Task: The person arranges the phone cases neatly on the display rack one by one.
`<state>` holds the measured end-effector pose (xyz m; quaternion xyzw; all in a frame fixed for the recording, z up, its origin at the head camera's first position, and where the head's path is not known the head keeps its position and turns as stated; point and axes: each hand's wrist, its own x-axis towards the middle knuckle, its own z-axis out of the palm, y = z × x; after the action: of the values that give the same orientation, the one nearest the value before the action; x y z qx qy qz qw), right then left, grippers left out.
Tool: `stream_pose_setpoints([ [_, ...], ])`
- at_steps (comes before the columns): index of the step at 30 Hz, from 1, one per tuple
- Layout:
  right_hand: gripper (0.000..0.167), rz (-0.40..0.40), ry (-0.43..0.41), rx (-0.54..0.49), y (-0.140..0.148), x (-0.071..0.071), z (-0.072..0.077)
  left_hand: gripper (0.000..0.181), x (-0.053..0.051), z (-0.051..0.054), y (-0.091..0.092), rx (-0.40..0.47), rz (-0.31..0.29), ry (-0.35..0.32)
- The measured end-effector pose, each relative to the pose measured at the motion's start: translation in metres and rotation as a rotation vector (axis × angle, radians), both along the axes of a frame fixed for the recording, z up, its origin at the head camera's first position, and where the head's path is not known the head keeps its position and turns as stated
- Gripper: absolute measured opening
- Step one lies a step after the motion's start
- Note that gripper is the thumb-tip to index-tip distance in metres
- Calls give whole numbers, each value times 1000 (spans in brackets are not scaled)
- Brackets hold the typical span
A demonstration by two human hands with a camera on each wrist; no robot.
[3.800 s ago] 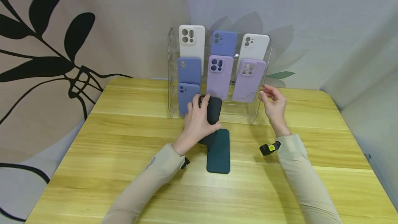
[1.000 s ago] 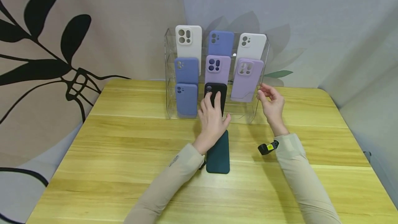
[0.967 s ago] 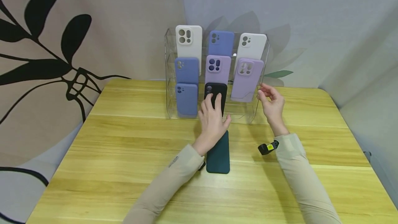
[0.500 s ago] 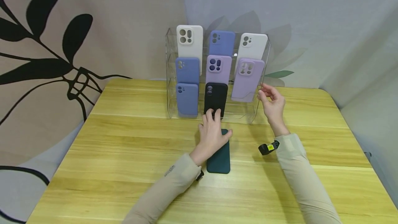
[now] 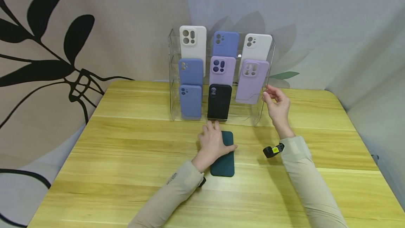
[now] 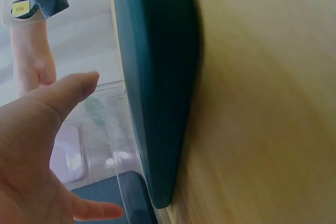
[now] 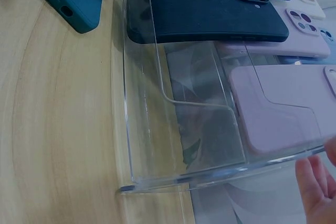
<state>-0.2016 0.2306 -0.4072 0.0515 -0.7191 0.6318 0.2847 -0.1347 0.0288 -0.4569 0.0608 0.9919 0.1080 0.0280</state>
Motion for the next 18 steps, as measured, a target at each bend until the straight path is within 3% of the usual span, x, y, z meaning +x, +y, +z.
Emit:
stream_pose_setpoints([
  [8, 24, -4, 9, 8, 0, 0, 0, 102, 0, -3, 2, 4, -45, -83],
  [18, 23, -5, 8, -2, 0, 0, 0, 96, 0, -3, 5, -50, -74, -120],
])
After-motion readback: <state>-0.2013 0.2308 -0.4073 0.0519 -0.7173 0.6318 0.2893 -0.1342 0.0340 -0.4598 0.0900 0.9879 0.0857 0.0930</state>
